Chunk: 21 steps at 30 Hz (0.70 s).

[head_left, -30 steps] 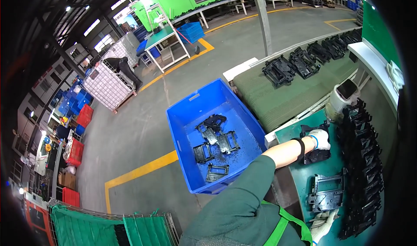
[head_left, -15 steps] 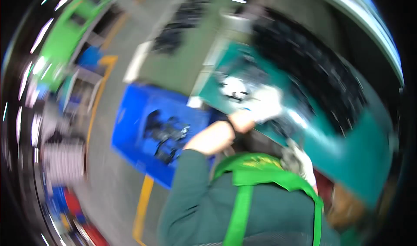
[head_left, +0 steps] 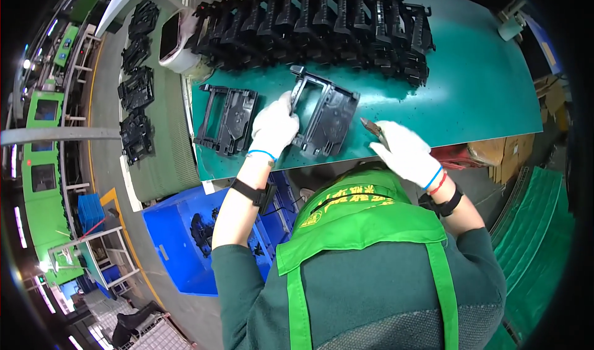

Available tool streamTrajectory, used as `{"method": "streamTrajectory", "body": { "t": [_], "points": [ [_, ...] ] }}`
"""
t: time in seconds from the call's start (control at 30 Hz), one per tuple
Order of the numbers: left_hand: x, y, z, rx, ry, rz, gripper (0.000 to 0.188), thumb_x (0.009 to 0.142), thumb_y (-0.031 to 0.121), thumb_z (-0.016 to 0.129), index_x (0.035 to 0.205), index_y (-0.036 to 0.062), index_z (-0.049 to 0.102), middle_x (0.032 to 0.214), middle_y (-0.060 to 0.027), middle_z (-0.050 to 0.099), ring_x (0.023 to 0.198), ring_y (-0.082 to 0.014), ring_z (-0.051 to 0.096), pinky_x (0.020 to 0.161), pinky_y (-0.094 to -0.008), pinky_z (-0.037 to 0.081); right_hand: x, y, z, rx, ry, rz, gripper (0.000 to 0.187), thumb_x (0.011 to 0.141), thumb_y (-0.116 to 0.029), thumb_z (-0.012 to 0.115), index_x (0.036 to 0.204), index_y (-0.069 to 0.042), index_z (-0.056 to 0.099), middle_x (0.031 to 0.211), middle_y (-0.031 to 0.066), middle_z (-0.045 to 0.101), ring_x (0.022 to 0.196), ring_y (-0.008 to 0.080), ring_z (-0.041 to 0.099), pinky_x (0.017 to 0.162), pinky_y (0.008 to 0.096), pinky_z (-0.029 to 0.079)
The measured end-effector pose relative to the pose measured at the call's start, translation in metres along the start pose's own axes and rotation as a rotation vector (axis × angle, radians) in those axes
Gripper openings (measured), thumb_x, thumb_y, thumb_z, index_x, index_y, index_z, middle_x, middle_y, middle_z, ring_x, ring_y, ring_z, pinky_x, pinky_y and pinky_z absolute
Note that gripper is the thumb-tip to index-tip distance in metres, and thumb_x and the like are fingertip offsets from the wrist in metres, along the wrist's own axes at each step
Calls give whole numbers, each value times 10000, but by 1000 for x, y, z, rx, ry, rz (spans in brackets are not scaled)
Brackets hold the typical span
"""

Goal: The person picks up plastic frames from a bin and a conveyor belt, trims them using shears, and stacks the finished frames on the workbench.

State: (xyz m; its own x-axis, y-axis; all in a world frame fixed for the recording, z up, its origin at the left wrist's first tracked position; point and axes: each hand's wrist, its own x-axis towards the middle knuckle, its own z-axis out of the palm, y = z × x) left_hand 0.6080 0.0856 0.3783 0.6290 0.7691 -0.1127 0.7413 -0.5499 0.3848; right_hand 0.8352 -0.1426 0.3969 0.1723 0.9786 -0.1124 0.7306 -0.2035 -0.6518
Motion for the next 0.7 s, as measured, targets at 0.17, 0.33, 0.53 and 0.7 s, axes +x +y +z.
{"method": "streamTrajectory", "body": {
  "t": [0.17,0.33,0.53,0.7],
  "points": [
    [-21,19,-34,282,84,339,494,871,167,630,1357,93,589,853,-123,692,817,-317,705,710,-441,570,18,-5,-45,-325,84,-162,437,956,-329,668,1315,-94,589,1047,151,636,908,357,612,819,439,518],
    [-30,31,-66,498,154,665,464,895,139,605,1356,98,598,776,-89,650,715,-249,677,575,-378,543,53,-31,-90,-447,-53,-305,484,938,-384,658,1333,-111,594,1049,146,640,982,350,610,855,462,517],
    [-27,49,-76,638,95,743,470,893,136,592,1361,91,595,781,-77,654,729,-242,676,570,-379,546,74,-33,-116,-460,-146,-512,521,901,-411,650,1348,-146,607,1028,141,645,988,357,614,848,485,519],
    [-26,54,-78,678,70,792,491,881,139,595,1369,93,588,800,-71,659,753,-236,675,571,-379,548,89,-38,-132,-550,-317,-495,474,866,-345,662,1312,-186,657,998,145,670,958,366,635,825,495,528]
  ]
}}
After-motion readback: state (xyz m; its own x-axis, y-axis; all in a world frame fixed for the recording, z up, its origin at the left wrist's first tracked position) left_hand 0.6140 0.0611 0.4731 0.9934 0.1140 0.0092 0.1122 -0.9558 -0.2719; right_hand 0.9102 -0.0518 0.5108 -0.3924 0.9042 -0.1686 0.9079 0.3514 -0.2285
